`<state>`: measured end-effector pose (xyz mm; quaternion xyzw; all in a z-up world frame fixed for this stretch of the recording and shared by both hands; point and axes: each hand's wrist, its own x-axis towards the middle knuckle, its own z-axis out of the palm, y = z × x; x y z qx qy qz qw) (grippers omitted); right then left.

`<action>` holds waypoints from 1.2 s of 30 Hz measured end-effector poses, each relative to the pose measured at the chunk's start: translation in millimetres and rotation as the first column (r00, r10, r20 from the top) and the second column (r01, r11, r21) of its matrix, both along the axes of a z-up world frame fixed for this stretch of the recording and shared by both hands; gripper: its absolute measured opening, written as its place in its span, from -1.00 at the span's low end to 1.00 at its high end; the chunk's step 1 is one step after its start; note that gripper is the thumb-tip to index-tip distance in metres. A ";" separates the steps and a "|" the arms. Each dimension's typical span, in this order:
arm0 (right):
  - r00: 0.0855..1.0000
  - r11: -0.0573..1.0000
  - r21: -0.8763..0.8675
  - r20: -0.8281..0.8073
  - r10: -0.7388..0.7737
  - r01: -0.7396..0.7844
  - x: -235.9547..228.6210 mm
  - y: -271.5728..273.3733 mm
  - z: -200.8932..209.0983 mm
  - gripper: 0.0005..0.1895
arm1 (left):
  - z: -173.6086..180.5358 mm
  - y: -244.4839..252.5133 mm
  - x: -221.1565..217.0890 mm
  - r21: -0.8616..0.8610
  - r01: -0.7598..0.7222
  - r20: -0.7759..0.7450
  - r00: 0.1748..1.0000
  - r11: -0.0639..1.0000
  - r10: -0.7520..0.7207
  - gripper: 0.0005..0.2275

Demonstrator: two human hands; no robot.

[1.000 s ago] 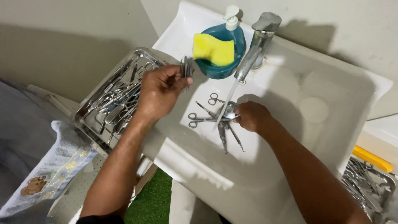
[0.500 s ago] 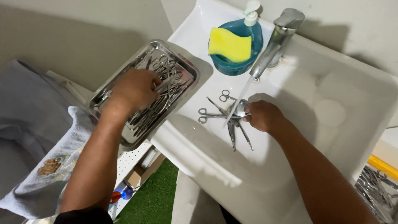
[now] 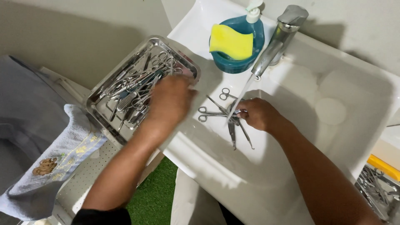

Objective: The person washes a collection of metal surgical instruments, including scissors and forceps, under running water in a white sink. They rinse the tools individually and in small groups, then place them into a metal tray positioned on the counter to the left of the sink.

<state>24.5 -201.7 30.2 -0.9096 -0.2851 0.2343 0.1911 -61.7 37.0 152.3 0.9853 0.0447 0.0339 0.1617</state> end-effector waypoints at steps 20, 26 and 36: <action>0.974 0.976 -0.048 0.071 0.215 -0.212 6.3 -9.8 -69.1 -0.65 | -195.1 -48.5 65.3 0.091 0.481 -0.462 0.796 0.872 -0.391 -0.81; 0.979 0.976 0.086 0.066 0.192 -0.198 -4.4 0.4 -60.1 -0.74 | -151.1 -38.8 64.8 0.012 0.488 -0.543 0.736 0.873 -0.404 -0.75; 0.995 0.925 -0.368 0.000 0.101 -0.094 22.5 -36.5 -15.0 -0.76 | -142.4 -17.8 68.1 -0.043 0.380 -0.519 0.782 0.924 -0.346 -0.79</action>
